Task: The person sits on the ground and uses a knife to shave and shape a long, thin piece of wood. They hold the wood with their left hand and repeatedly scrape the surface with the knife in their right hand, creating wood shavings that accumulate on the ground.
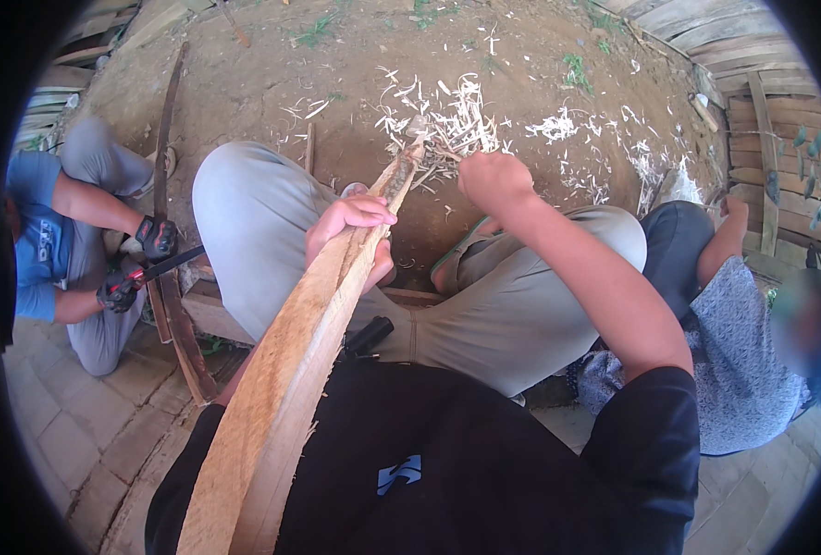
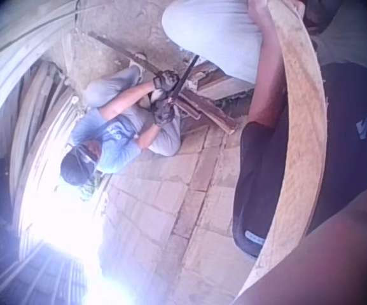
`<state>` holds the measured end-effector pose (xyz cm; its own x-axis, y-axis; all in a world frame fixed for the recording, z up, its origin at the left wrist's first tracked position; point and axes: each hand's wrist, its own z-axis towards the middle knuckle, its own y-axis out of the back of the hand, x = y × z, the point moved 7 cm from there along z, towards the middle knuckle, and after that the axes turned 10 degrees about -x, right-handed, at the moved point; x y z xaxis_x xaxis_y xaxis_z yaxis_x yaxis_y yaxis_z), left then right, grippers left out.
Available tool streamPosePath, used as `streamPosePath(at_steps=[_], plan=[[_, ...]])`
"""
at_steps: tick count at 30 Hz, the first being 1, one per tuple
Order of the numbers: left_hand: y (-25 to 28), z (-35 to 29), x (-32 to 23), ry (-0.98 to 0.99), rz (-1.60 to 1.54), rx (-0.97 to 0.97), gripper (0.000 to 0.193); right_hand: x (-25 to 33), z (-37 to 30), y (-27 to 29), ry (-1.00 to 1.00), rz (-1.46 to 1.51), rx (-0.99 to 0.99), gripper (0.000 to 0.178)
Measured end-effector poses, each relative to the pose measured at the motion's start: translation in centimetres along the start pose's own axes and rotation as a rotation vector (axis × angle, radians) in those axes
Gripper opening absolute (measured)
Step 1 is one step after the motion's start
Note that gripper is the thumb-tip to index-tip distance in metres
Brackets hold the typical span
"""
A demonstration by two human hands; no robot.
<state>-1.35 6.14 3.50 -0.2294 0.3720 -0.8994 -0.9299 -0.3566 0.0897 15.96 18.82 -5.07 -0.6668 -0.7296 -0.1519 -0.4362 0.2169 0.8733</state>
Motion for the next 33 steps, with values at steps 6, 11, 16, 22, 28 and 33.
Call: streamPosePath(at_steps=[6,11,16,22,28,33], plan=[[0.0,0.0,0.1,0.01,-0.024,0.019,0.034,1.8,-1.1,-0.2,-0.069,0.091,-0.099,0.011],[-0.1,-0.1,0.2,0.008,-0.005,0.032,0.033,3.0,-0.1,-0.9,-0.146,0.162,-0.133,0.014],[-0.1,-0.3,0.4,0.044,-0.02,0.02,0.033,3.3,0.3,-1.4,-0.13,0.146,-0.204,0.012],[-0.1,-0.4,0.4,0.048,-0.047,0.028,0.033,3.5,0.3,-2.3,-0.177,0.143,-0.157,0.016],[-0.2,-0.3,0.4,0.038,-0.024,0.045,0.033,3.7,0.1,-2.0,-0.179,0.142,-0.149,0.017],[-0.4,-0.3,0.5,0.04,-0.012,0.048,0.033,4.3,0.2,-2.2,-0.179,0.113,-0.128,0.018]])
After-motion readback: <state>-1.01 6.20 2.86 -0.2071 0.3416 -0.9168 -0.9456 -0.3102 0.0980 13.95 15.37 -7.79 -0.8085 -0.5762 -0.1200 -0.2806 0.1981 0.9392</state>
